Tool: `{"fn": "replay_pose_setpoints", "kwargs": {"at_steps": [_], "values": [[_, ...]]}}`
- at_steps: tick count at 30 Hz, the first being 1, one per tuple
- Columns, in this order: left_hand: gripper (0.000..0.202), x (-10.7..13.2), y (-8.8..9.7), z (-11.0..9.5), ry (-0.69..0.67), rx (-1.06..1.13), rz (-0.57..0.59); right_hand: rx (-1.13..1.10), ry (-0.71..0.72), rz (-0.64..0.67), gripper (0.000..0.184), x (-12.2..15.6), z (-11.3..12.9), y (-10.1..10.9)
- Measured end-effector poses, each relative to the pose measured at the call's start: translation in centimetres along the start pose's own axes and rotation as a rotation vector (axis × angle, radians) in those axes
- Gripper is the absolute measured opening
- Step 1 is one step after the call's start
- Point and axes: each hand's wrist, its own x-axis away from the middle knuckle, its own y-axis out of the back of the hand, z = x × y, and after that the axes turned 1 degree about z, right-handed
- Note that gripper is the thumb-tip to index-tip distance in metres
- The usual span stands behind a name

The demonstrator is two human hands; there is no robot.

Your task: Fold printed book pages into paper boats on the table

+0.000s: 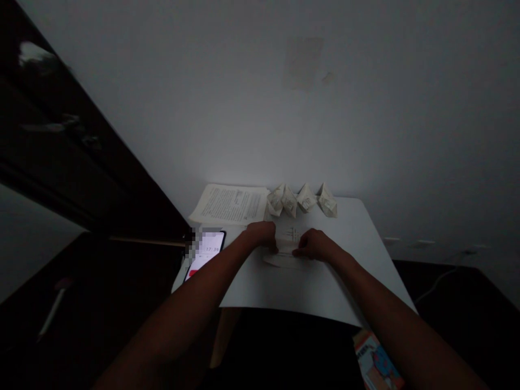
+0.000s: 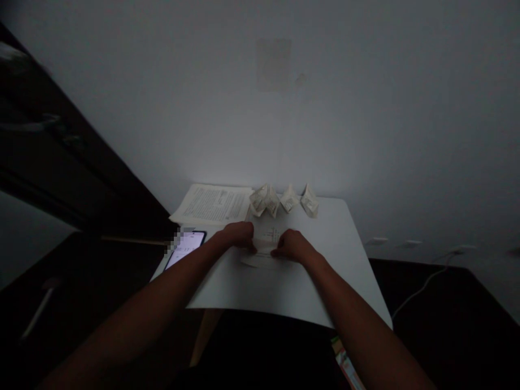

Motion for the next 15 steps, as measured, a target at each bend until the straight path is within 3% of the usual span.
{"fn": "replay_pose_setpoints", "kwargs": {"at_steps": [11,15], "values": [[0.059,0.0,-0.1,1.6,0.009,0.023,0.008,0.002,0.028,0.001,0.022,0.2,0.3,0.3],[0.045,0.0,-0.1,1.8,0.013,0.067,0.038,0.002,0.032,0.006,0.022,0.4,0.4,0.3]]}}
